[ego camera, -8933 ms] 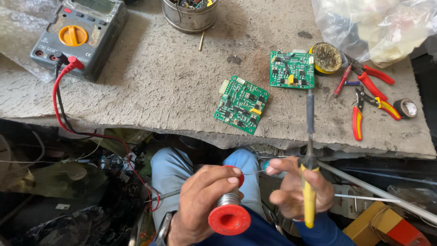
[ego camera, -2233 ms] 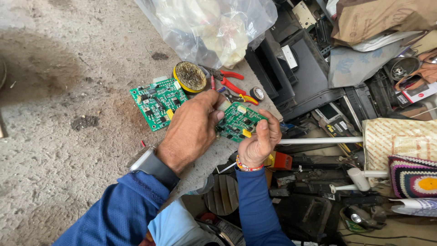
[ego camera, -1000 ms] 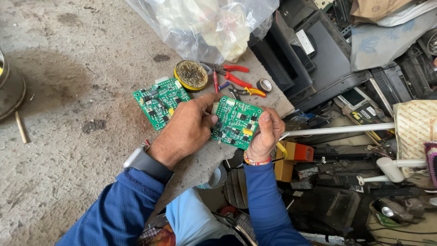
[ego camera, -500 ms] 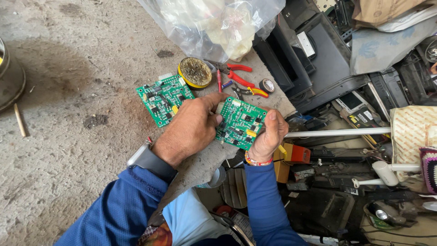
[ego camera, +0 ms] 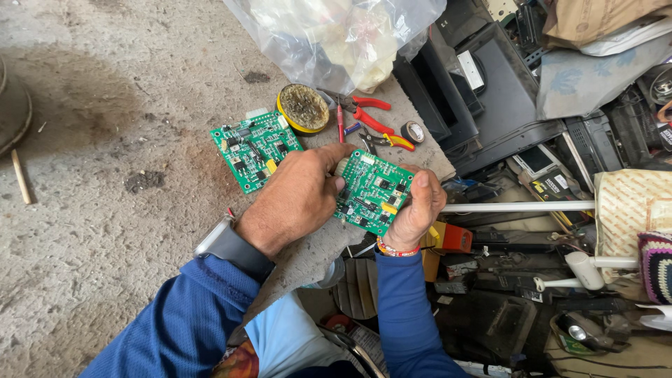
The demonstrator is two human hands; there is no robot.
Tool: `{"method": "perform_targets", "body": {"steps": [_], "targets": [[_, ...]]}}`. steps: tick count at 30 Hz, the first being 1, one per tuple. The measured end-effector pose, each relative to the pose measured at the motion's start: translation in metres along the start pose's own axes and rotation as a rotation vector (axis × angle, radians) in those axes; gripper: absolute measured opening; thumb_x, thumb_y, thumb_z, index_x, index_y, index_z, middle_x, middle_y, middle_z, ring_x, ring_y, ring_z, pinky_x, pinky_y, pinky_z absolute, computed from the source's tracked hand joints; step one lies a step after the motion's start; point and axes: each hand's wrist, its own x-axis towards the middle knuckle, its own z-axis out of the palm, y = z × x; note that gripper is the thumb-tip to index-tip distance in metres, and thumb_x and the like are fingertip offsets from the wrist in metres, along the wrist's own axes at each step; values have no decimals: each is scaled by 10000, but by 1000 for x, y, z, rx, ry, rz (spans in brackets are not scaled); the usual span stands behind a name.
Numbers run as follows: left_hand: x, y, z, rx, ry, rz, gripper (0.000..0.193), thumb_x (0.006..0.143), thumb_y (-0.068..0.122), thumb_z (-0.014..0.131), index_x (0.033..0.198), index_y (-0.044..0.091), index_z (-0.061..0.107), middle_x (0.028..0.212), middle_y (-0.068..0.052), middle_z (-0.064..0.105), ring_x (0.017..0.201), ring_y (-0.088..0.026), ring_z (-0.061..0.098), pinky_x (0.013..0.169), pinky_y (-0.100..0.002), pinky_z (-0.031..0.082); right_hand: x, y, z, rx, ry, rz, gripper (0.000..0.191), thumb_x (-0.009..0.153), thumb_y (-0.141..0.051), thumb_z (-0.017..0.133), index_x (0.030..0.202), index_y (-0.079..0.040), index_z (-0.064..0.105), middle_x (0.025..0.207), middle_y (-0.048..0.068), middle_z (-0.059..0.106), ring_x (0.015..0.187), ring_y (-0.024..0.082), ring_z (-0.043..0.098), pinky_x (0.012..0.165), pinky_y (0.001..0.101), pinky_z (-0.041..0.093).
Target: The person sits on the floor and works on two green circuit boards. They use a soldering iron and solder wire to reflow solder joints on one board, then use a multimeter to test continuity on both boards.
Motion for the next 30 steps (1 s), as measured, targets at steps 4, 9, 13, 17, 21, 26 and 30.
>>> {"method": "perform_targets", "body": {"steps": [4, 9, 13, 17, 21, 26, 30], "targets": [[0, -1, 0, 15, 5, 8, 438, 831, 13, 648, 1265, 74, 645, 906, -235, 725, 907, -397, 720, 764, -490, 544, 0, 1, -1, 18, 1, -7, 424, 948, -385, 724, 848, 23, 664, 782, 64, 651, 721, 127, 606, 762, 304, 507], [1, -2, 0, -5, -2, 17, 444, 829, 11, 645, 1269, 74, 641, 916, -230, 730, 914, -387, 728, 770, -481, 551, 0, 3, -1, 20, 0, -29, 440, 932, -400, 738, 835, 22, 660, 843, 103, 672, 801, 165, 623, 859, 338, 514], [0, -2, 0, -3, 12, 37, 434, 824, 29, 673, 1255, 79, 660, 915, -225, 734, 900, -388, 727, 768, -475, 552, 0, 3, -2, 24, 8, -29, 438, 927, -397, 735, 852, 30, 669, 850, 106, 662, 819, 176, 616, 878, 341, 507], [1, -1, 0, -24, -14, -17, 428, 827, 29, 671, 1250, 95, 668, 873, -212, 737, 864, -363, 745, 749, -458, 561, 0, 3, -1, 31, -12, -46, 433, 934, -393, 733, 842, 23, 657, 846, 109, 657, 817, 182, 610, 884, 350, 511], [1, -1, 0, -23, -13, -17, 441, 818, 19, 674, 1252, 96, 669, 848, -208, 738, 839, -350, 752, 735, -449, 564, 0, 4, 0, 41, -11, -38, 431, 925, -392, 731, 834, 22, 654, 835, 108, 653, 812, 185, 607, 883, 355, 512], [0, -1, 1, -28, 12, 9, 436, 820, 6, 663, 1248, 88, 675, 856, -210, 737, 837, -355, 751, 729, -451, 564, 1, 6, -1, 61, -24, -56, 427, 935, -391, 742, 803, 0, 632, 796, 90, 618, 814, 185, 579, 943, 380, 495], [1, -1, 0, -10, -22, -30, 422, 836, 24, 655, 1251, 99, 671, 850, -214, 736, 842, -360, 749, 737, -458, 563, 1, 8, -3, 30, -19, -83, 446, 954, -416, 740, 787, -17, 631, 764, 78, 603, 825, 195, 579, 1037, 421, 497]]}}
